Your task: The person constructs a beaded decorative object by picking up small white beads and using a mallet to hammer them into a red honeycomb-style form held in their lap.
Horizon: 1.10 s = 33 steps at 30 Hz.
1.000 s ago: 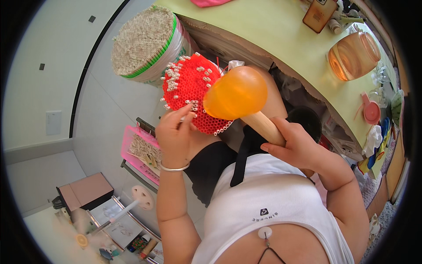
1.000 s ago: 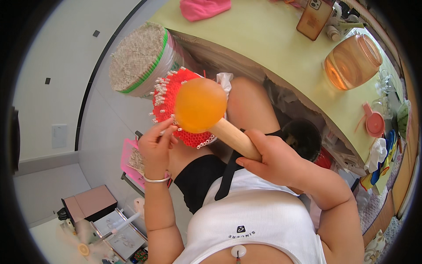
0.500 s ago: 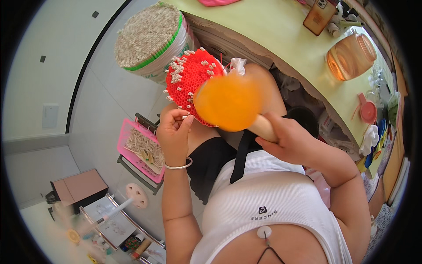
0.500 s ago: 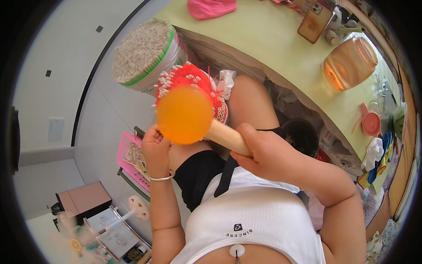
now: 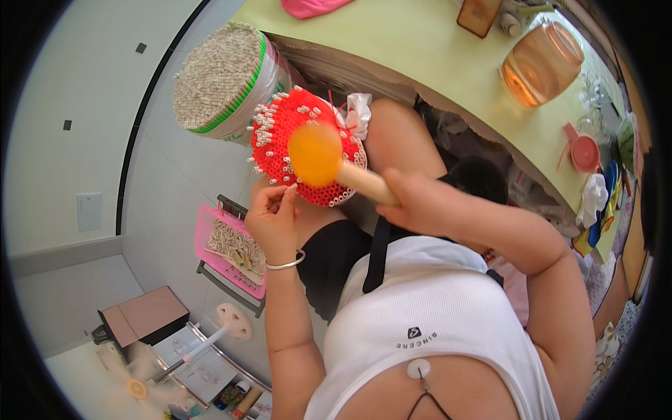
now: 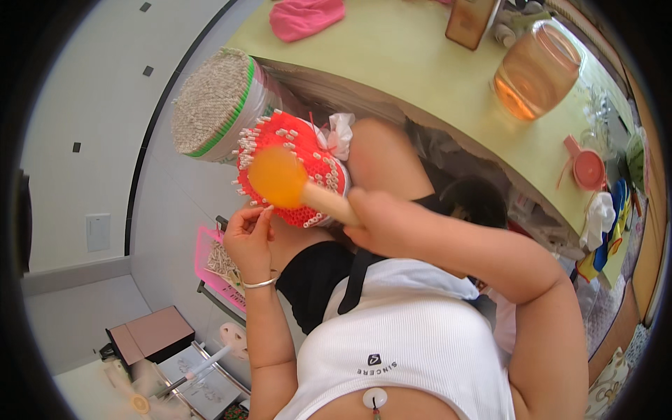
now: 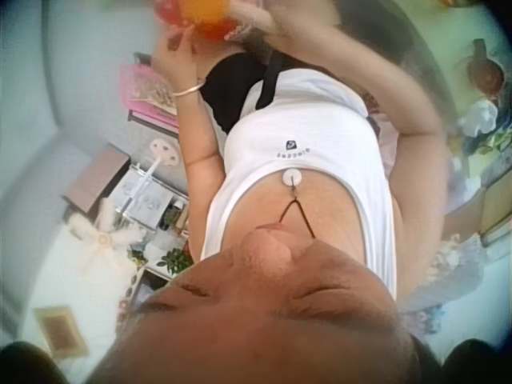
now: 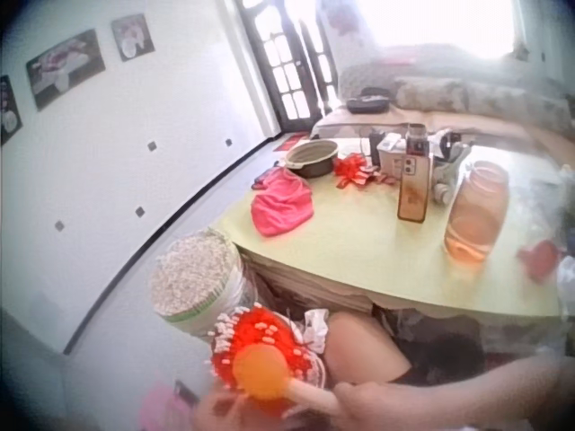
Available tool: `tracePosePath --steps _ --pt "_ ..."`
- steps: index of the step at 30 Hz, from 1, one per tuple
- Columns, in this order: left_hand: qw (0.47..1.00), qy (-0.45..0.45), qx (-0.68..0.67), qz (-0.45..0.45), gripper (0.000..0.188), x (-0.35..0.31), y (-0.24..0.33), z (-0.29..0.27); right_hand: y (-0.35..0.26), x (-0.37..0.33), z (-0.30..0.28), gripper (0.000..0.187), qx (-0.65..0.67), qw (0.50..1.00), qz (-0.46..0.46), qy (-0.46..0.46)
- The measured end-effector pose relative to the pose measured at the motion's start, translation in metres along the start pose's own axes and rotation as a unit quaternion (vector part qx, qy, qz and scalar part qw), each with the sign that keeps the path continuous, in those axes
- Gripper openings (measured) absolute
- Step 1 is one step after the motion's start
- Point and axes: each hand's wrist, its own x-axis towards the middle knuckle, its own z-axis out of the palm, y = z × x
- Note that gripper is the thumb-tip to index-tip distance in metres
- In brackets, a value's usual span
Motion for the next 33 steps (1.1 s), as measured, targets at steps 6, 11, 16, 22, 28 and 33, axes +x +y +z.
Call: tracePosePath --steps 6,11,16,22,28,33 --pt "0.989 -0.063 0.080 0.103 0.008 -0.006 -0.003 0.018 -0.001 -0.015 -0.018 0.025 0.235 0.967 -0.027 0.097" --pt "0.892 -0.058 0.322 0.311 0.004 0.005 0.012 0.034 0.009 -0.023 -0.025 0.027 0.246 0.966 0.030 0.074" --pt "0.801 -0.096 0.482 0.342 0.002 0.006 0.040 0.046 0.026 -0.027 -0.019 0.029 0.211 0.974 0.044 0.063" --pt "0.817 -0.165 0.498 0.241 0.015 0.016 0.050 0.050 0.020 -0.031 -0.017 0.031 0.157 0.986 0.058 0.023" --pt "0.980 -0.039 0.180 0.076 0.027 0.010 0.019 -0.012 -0.004 -0.032 -0.017 0.033 0.103 0.994 -0.018 0.001" --pt "0.977 0.145 0.146 -0.049 0.017 0.032 -0.070 -0.124 0.009 -0.013 0.010 0.031 -0.052 0.998 -0.019 -0.005"
